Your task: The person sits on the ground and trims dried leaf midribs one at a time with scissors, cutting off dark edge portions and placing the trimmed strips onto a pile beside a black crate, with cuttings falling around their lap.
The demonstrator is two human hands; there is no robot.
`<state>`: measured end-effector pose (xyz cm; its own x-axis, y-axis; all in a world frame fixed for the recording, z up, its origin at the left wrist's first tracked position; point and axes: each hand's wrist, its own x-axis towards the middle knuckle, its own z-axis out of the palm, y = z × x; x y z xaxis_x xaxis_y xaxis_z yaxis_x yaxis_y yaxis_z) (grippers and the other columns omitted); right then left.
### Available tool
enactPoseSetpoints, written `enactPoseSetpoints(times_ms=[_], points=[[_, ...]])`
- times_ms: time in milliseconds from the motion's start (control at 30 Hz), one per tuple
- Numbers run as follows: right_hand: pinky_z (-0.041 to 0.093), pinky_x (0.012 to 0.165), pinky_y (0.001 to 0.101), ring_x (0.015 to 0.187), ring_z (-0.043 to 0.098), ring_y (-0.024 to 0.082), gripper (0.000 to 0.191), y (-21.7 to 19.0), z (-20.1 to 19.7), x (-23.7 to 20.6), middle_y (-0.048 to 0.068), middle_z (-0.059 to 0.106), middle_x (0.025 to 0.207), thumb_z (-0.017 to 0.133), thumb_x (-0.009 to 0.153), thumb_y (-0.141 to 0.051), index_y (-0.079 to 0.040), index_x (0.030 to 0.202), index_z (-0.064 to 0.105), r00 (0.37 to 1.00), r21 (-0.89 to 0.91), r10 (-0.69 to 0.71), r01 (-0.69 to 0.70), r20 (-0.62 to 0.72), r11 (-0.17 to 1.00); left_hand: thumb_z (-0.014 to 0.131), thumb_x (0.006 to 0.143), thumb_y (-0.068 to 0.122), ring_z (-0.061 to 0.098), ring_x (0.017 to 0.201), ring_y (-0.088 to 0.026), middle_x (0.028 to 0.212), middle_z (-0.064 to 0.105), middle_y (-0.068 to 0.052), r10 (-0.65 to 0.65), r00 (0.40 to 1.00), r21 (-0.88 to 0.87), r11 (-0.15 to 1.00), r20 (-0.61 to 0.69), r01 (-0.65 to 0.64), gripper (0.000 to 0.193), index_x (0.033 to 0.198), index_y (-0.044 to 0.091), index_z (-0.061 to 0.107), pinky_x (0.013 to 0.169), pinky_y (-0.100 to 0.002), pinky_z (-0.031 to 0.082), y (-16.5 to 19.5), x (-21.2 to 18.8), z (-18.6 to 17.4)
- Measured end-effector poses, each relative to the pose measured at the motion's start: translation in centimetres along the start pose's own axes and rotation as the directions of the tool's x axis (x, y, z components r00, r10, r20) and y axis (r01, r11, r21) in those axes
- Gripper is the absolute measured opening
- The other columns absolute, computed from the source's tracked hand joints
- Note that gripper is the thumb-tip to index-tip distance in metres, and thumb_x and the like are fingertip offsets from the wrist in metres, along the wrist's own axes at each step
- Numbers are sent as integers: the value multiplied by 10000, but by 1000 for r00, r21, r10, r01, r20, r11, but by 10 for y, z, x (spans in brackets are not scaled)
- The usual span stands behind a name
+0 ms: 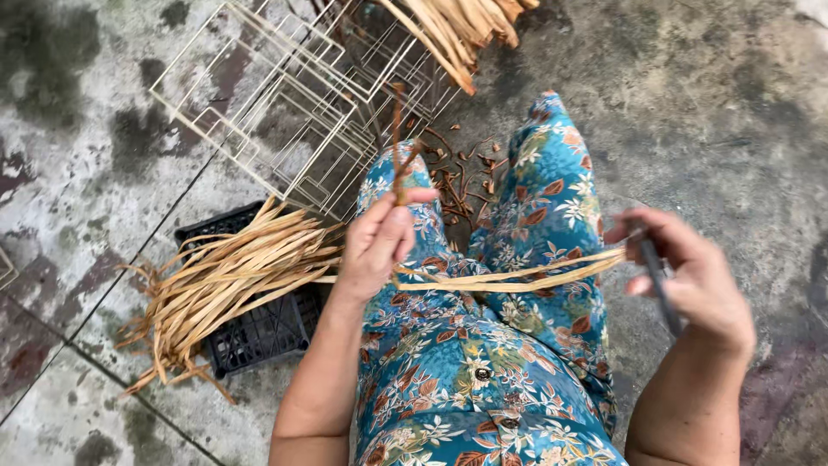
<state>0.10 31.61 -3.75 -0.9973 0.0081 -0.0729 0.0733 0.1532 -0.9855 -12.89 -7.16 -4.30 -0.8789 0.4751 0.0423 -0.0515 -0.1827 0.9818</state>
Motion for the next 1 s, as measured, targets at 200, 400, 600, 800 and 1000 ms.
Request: enactPoseSetpoints(times_ms=[200,400,600,800,1000], points=[[487,869,274,982,581,120,884,-10,78,29,31,650,1097,935,615,-359,-56,1372,592,971,-157,-51,90,235,984,473,1130,292,419,571,-18,631,437,82,-71,991,93,994,115,61,356,1323,62,664,533,-213,349,6,7,30],[441,689,245,786,487,106,893,-26,89,34,-11,537,883,952,575,-367,-64,1351,631,986,-262,24,20,165,965,529,1119,306,432,558,-49,597,434,41,-110,974,336,941,197,39,301,1154,59,699,517,-261,370,13,14,38],[478,702,198,823,544,29,767,-14,86,27,-44,655,938,929,654,-236,-31,1338,649,990,-148,44,-23,136,989,541,1070,330,421,541,-60,575,410,19,-120,963,468,884,241,-7,325,1149,90,745,507,-280,384,27,20,41],[506,687,216,773,603,44,667,11,80,21,-19,662,864,867,771,-122,-13,1389,641,991,56,120,-123,54,991,528,1068,338,456,525,-41,564,445,46,-217,959,407,904,183,127,330,1176,103,733,484,-252,372,15,18,37],[535,810,229,878,646,55,673,33,65,36,-16,678,954,831,813,-145,-21,1421,569,992,61,69,-63,-103,996,524,1103,263,527,649,-18,717,563,77,-86,984,279,952,-155,127,282,1252,117,714,557,-198,422,-17,6,0]])
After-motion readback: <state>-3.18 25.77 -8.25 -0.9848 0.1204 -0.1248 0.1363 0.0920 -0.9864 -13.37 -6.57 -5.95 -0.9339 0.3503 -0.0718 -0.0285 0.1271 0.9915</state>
